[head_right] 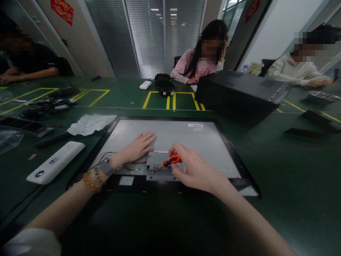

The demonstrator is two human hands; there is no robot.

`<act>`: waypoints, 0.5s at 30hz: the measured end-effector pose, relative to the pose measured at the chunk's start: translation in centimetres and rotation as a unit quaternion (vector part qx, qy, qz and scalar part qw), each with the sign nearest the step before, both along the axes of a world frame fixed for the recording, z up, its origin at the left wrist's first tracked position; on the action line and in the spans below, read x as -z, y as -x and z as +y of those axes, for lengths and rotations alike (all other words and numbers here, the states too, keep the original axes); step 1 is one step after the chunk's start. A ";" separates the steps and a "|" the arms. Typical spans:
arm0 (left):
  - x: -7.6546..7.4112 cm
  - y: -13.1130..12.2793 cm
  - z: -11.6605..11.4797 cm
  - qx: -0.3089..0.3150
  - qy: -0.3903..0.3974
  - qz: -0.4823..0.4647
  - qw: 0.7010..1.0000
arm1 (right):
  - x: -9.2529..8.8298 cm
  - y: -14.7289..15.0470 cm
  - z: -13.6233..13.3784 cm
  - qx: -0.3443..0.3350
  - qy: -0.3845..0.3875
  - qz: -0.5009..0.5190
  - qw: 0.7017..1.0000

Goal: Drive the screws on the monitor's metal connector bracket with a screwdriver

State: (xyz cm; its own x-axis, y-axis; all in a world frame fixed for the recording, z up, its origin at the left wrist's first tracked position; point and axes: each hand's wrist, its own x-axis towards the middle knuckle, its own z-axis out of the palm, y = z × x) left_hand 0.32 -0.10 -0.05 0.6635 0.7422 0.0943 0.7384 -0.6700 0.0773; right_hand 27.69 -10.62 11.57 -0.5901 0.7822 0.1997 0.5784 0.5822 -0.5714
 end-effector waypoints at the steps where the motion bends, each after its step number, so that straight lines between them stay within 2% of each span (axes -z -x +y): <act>1: 0.0 0.0 0.0 0.001 -0.001 0.000 1.000 | 0.1 0.1 0.0 -0.001 0.009 0.011 1.000; 7: -0.3 -0.2 -0.1 -0.007 0.005 0.010 1.000 | 0.7 0.7 0.1 0.015 0.004 0.022 1.000; 15: -0.2 -0.1 -0.1 -0.002 -0.005 0.006 1.000 | 0.6 0.4 0.0 0.023 -0.032 -0.029 0.999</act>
State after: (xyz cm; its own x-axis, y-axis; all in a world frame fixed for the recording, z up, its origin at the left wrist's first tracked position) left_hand 0.38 -0.19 0.11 0.6612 0.7443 0.0943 0.7423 -0.6673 0.0616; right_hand 27.24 -10.65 10.92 -0.5657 0.7959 0.2155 0.6371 0.5878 -0.4985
